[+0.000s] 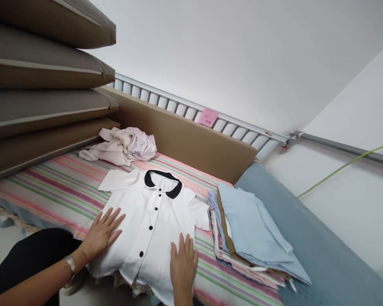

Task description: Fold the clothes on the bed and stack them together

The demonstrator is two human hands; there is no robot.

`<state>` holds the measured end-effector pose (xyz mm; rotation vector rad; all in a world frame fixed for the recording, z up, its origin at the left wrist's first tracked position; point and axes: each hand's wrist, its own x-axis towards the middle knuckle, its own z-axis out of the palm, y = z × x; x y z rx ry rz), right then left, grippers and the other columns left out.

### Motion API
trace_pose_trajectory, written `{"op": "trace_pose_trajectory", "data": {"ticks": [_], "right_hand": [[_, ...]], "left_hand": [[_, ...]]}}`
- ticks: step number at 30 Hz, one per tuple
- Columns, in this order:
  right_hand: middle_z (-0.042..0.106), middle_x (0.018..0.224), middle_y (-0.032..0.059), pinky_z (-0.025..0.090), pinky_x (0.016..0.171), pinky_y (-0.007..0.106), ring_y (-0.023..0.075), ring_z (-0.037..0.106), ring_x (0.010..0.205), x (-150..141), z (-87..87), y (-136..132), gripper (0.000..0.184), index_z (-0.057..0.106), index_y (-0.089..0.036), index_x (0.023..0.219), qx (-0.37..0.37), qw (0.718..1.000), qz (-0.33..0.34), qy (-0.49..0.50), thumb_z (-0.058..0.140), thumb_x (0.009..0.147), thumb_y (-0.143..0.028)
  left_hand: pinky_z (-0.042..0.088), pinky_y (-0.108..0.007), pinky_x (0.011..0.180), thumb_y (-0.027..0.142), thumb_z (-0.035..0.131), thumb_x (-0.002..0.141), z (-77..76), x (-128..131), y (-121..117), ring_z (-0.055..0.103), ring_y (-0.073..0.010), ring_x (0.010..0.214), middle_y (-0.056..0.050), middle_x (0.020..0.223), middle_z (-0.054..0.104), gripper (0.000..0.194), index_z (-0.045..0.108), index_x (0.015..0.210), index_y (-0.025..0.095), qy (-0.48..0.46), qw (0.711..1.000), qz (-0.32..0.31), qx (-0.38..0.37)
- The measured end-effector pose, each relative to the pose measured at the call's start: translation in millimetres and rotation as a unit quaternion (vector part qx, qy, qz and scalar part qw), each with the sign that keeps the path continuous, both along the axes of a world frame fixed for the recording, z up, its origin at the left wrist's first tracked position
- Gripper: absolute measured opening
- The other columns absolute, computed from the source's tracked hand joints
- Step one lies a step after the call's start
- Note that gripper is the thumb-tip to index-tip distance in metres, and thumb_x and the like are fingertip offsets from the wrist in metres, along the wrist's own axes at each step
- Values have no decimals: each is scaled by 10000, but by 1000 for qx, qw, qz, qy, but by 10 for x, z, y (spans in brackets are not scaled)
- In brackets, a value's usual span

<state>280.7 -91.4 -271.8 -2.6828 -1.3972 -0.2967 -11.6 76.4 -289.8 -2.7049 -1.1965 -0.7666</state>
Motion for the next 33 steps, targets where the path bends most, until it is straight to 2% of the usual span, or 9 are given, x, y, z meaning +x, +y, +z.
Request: {"op": "trace_pose_trajectory", "data": {"ticks": [7,12,14,18,22,28,33], "right_hand": [[327,1466,146,220,1092,540,305,256,1372,-94,101,70,567,401,-175,1377,-7,1000,-5,4,305,913,-486],[287,1493,85,180,1122,518,258,221,1389,-246,152,146,560,379,-247,1388,17,995,88,32,281,912,-525],[314,1482,80,193,1116,523,258,247,1380,-189,122,145,555,384,-258,1384,10,995,82,48,284,910,-529],[335,1469,114,218,1096,534,288,258,1373,103,71,68,566,385,-205,1385,-10,1000,0,29,292,912,-501],[336,1468,134,244,1080,525,297,273,1367,304,71,-21,573,379,-182,1388,-26,999,-37,9,280,914,-489],[354,1459,148,259,1066,530,308,283,1361,323,19,-48,578,404,-173,1374,-7,999,-29,21,282,904,-487],[436,1400,170,263,1057,559,347,319,1336,480,-57,-83,579,518,-145,1279,82,992,-3,94,370,833,-482]], "left_hand": [[199,-545,1061,421,476,870,-20,14,5,321,-362,1334,-67,1437,417,484,485,1342,313,-16,1000,-1,0],[193,-544,1068,411,483,863,-38,15,15,314,-356,1340,-67,1441,411,489,485,1342,310,-28,1000,-2,3],[192,-543,1069,412,484,863,-51,16,19,312,-354,1341,-63,1439,416,487,486,1340,315,-30,1000,0,4],[182,-537,1078,431,480,865,-70,14,22,309,-346,1345,-57,1438,419,487,485,1339,322,-28,1000,2,0],[182,-540,1072,428,467,873,-58,14,21,294,-350,1351,-57,1445,408,487,476,1347,318,-17,1000,1,0],[184,-541,1073,420,482,867,-35,23,-3,304,-349,1346,-66,1438,418,484,487,1339,312,-32,999,2,-8],[205,-546,1062,431,482,877,18,10,-19,339,-345,1326,-67,1412,456,453,518,1311,304,-39,999,2,-35]]}}
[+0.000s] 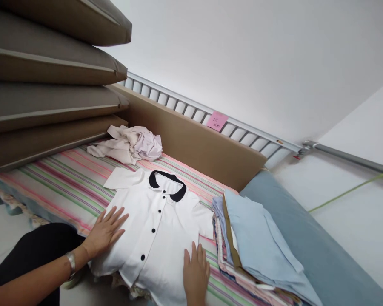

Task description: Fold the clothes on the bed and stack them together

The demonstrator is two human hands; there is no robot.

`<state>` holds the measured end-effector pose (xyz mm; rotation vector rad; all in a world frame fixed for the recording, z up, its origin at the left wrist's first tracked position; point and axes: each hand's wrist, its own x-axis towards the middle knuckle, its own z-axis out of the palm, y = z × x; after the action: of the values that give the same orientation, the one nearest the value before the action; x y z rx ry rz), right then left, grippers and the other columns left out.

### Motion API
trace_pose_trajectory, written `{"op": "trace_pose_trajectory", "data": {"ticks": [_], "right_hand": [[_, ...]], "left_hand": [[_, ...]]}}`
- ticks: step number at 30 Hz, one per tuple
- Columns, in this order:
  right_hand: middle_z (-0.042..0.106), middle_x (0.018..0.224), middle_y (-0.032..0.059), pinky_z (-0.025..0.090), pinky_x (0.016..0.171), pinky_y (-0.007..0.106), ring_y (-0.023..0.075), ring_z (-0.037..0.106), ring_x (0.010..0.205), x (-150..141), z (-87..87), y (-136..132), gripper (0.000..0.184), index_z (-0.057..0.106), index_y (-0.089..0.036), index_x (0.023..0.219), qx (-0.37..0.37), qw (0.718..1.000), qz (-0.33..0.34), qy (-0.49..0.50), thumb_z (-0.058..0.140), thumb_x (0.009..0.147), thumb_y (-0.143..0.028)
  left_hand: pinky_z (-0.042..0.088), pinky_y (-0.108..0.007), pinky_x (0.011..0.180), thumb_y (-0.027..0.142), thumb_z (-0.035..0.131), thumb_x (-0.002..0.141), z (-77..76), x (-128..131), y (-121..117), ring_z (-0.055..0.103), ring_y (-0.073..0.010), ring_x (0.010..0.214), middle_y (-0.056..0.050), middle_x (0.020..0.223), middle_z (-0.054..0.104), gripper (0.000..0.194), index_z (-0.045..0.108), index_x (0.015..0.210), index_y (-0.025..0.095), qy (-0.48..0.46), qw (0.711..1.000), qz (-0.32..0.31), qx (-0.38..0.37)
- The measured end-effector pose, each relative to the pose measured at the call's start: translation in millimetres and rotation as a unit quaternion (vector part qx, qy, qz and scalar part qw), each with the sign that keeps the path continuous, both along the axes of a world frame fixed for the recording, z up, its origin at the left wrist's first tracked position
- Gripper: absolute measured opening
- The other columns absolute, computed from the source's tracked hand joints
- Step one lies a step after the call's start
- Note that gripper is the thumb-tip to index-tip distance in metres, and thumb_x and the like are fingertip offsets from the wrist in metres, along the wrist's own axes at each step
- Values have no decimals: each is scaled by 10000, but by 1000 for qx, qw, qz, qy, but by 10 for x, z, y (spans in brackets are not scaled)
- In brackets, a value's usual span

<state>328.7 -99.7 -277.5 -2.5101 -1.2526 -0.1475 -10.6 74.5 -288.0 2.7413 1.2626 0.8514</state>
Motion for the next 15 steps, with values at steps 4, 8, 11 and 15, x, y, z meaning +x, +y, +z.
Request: {"op": "trace_pose_trajectory", "data": {"ticks": [4,8,11,15], "right_hand": [[570,1259,172,322,1061,466,305,480,1213,231,197,104,564,598,-127,1150,96,989,39,105,390,790,-508],[611,1198,159,338,1049,436,285,520,1155,411,583,516,546,623,-118,1099,121,984,69,109,380,792,-498],[617,1183,160,364,1016,430,281,537,1128,561,781,981,510,622,-106,1104,89,990,70,79,364,809,-432],[624,1162,160,385,977,406,272,545,1110,855,834,1591,449,612,-90,1126,47,995,58,67,363,831,-319]], "left_hand": [[297,-490,1018,413,407,926,284,18,245,497,-284,1192,-68,1250,608,358,639,1143,249,-41,998,14,-39],[386,-398,937,409,387,934,717,173,795,564,-242,1073,-94,1133,660,374,669,1047,192,-77,995,7,-62],[393,-399,922,383,414,918,949,411,1271,560,-260,1072,-109,1130,657,354,661,1060,173,-63,995,8,-72],[394,-387,924,299,403,904,1049,812,1841,559,-272,1080,-132,1142,646,344,652,1088,148,43,996,14,-83]]}}
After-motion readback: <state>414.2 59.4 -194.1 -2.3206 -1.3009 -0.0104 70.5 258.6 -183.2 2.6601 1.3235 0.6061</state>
